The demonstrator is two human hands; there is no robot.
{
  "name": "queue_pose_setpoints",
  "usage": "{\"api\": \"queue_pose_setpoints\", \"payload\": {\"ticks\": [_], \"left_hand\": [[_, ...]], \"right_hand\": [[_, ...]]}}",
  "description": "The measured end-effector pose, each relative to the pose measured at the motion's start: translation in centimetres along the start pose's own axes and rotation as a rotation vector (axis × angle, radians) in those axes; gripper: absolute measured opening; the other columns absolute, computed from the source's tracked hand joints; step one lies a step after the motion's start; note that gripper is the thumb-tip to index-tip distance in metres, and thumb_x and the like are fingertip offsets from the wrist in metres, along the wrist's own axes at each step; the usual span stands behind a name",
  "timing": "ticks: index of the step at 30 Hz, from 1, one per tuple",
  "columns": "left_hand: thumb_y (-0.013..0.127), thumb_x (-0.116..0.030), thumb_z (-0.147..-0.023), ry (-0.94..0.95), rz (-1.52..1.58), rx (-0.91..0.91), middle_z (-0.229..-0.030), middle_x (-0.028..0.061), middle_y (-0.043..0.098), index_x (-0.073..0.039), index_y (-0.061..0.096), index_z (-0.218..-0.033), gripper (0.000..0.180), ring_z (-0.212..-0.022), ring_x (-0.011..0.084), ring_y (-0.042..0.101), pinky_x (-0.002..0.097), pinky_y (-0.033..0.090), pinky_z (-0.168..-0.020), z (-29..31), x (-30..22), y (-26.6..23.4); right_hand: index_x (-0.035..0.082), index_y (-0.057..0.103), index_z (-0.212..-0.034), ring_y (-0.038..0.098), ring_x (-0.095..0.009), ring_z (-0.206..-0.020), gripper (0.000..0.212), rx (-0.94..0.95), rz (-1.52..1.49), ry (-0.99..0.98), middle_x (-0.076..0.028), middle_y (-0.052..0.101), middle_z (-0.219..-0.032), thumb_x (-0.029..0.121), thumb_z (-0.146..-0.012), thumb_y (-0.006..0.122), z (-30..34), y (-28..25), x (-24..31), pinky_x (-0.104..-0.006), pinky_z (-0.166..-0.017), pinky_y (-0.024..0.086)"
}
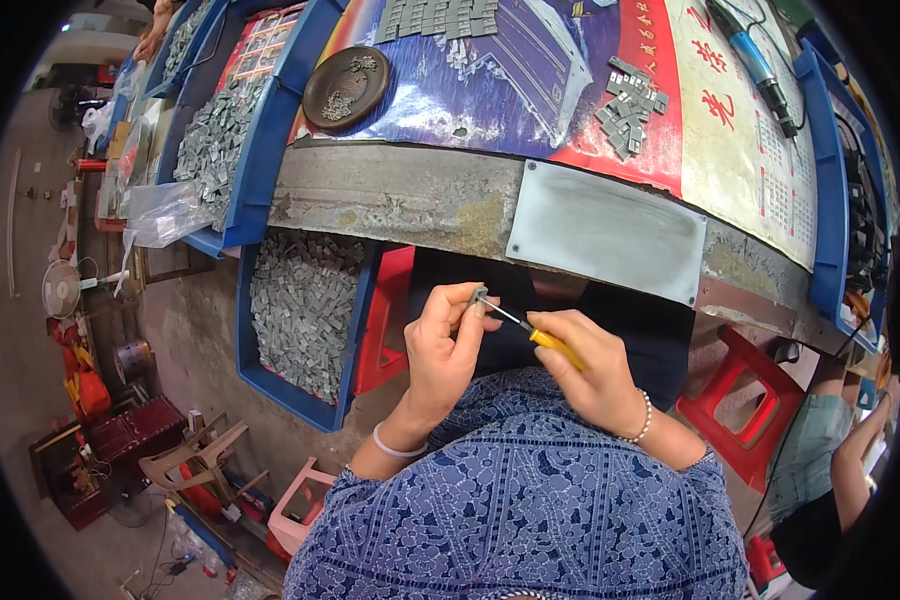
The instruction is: Assembling small metal and plastic components by fitting them together using a manual hand tool at a workstation.
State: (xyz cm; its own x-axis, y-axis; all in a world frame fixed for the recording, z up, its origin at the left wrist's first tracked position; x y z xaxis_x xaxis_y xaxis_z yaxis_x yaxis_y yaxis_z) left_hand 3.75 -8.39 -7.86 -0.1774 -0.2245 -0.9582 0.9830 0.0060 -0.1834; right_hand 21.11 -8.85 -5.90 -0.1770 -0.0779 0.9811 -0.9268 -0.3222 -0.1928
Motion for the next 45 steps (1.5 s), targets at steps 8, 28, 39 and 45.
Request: {"api": "queue_pose_setpoints", "payload": {"ticks": [8, 28, 39, 45], "left_hand": [[0.055, 0.006, -0.090, 0.408, -0.414, -0.138, -0.085, 0.0171, 0.068, 0.006, 0.056, -0.108, 0.018, -0.070, 0.0245, 0.071, 0.0312, 0.056, -0.060, 0.7, -1.5, 0.9], [0.050, 0.002, -0.095, 0.362, -0.391, -0.180, -0.082, 0.0112, 0.066, 0.003, 0.053, -0.110, 0.015, -0.068, 0.0149, 0.067, 0.0264, 0.053, -0.059, 1.9, -0.9, 0.4], [0.054, 0.002, -0.093, 0.337, -0.333, -0.198, -0.077, 0.0123, 0.066, 0.003, 0.054, -0.108, 0.015, -0.064, 0.0202, 0.069, 0.0307, 0.054, -0.056, 1.4, -0.9, 0.7], [0.053, 0.001, -0.094, 0.362, -0.354, -0.188, -0.076, 0.0113, 0.065, 0.003, 0.054, -0.109, 0.015, -0.064, 0.0193, 0.068, 0.0300, 0.053, -0.056, 1.6, -1.0, 0.9]], "right_hand": [[-0.002, 0.064, -0.112, 0.063, -0.015, -0.060, 0.027, -0.139, 0.198, -0.170, -0.012, 0.067, -0.078, 0.006, -0.087, 0.066, 0.3, -0.2, 0.6, -0.0276, -0.054, 0.050], [0.000, 0.067, -0.110, 0.055, -0.009, -0.051, 0.028, -0.054, -0.109, 0.016, -0.005, 0.064, -0.071, 0.011, -0.085, 0.071, -0.3, 1.0, -0.8, -0.0236, -0.047, 0.046], [0.006, 0.066, -0.113, 0.057, -0.018, -0.052, 0.037, -0.089, 0.549, -0.253, -0.005, 0.056, -0.065, 0.010, -0.076, 0.075, -0.1, 0.9, 2.6, -0.0292, -0.044, 0.044], [0.003, 0.067, -0.112, 0.061, -0.020, -0.058, 0.035, -0.079, 0.346, -0.145, -0.008, 0.064, -0.072, 0.009, -0.078, 0.074, 0.3, 1.1, 0.9, -0.0276, -0.050, 0.048]]}}
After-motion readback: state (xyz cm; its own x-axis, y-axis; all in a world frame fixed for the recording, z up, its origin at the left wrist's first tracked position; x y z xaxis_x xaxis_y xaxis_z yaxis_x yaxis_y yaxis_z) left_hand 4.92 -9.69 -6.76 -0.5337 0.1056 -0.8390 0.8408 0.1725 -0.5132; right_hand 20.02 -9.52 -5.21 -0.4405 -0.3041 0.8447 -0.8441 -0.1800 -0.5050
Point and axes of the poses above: each hand's wrist, its own z-axis away from the middle knuckle, its own y-axis out of the palm, x = y × z, the point moved 6 cm from there along -z, towards the middle knuckle
